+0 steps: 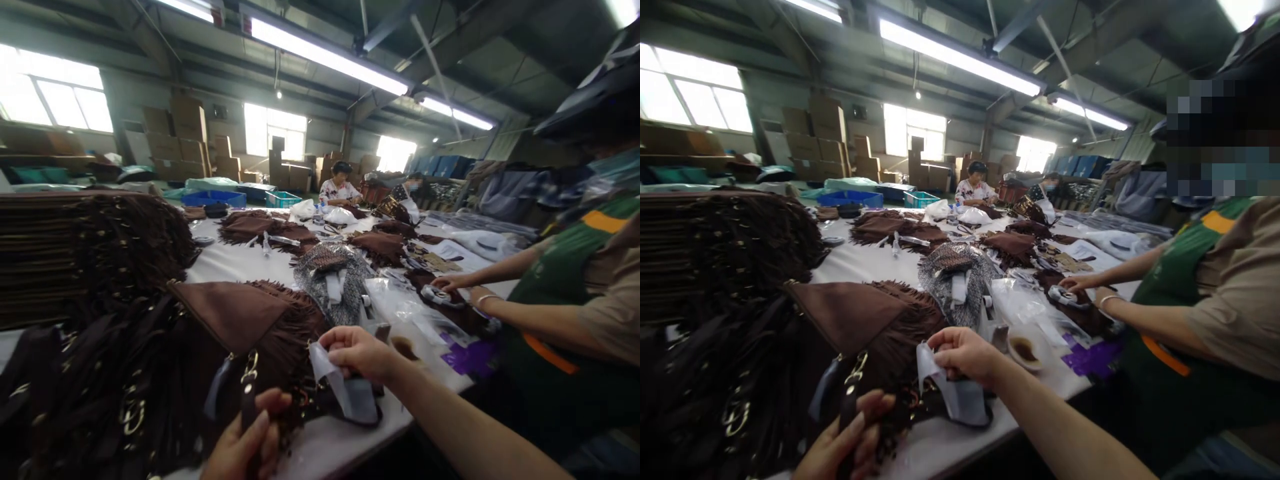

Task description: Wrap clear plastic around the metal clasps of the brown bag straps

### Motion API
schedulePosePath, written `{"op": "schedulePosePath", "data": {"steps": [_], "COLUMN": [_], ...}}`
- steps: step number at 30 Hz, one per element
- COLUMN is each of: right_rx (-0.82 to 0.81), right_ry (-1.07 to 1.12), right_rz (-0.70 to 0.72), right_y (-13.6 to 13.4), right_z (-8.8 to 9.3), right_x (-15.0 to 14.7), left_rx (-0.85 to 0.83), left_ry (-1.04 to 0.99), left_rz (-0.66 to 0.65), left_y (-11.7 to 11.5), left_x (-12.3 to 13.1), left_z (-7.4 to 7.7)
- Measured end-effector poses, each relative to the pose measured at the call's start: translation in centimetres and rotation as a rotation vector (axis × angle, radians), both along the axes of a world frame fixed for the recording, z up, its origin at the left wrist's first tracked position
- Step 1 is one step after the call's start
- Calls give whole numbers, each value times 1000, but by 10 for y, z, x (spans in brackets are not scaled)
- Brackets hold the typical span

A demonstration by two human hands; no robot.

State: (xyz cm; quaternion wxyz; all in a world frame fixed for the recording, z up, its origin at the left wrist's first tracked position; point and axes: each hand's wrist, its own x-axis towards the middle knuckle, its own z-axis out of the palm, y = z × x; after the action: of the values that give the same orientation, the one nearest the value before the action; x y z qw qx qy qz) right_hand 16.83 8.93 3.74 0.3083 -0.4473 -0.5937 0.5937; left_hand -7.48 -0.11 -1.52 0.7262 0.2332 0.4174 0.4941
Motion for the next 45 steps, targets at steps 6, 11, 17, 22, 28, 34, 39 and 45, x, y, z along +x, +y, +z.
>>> {"op": "schedulePosePath", "data": {"steps": [6, 11, 17, 22, 28, 34, 39, 45], "right_rx": [-139, -146, -283, -294, -190, 415, 597, 110], "right_ry": [175, 135, 313, 302, 192, -94, -106, 72], "right_rz": [-23, -170, -313, -358, -228, -167, -96, -291], "right_y": [-50, -53, -66, -75, -89, -89, -89, -85], "right_z": [-4, -23, -41, -52, -70, -40, -12, -34], "right_x": [-40, -45, -56, -60, -48, -34, -43, -53], "left_rx": [141, 39, 51, 11, -117, -203, -171, -50], "left_ry": [65, 68, 91, 69, -84, -98, -45, 116], "left_rz": [-205, -147, -128, -155, -128, -86, -92, -130], "left_y": [-5, -9, -13, -15, -13, -7, -5, -18], "left_x": [14, 14, 21, 24, 15, 18, 23, 18], "left_z": [21, 16, 20, 25, 29, 33, 35, 33]}}
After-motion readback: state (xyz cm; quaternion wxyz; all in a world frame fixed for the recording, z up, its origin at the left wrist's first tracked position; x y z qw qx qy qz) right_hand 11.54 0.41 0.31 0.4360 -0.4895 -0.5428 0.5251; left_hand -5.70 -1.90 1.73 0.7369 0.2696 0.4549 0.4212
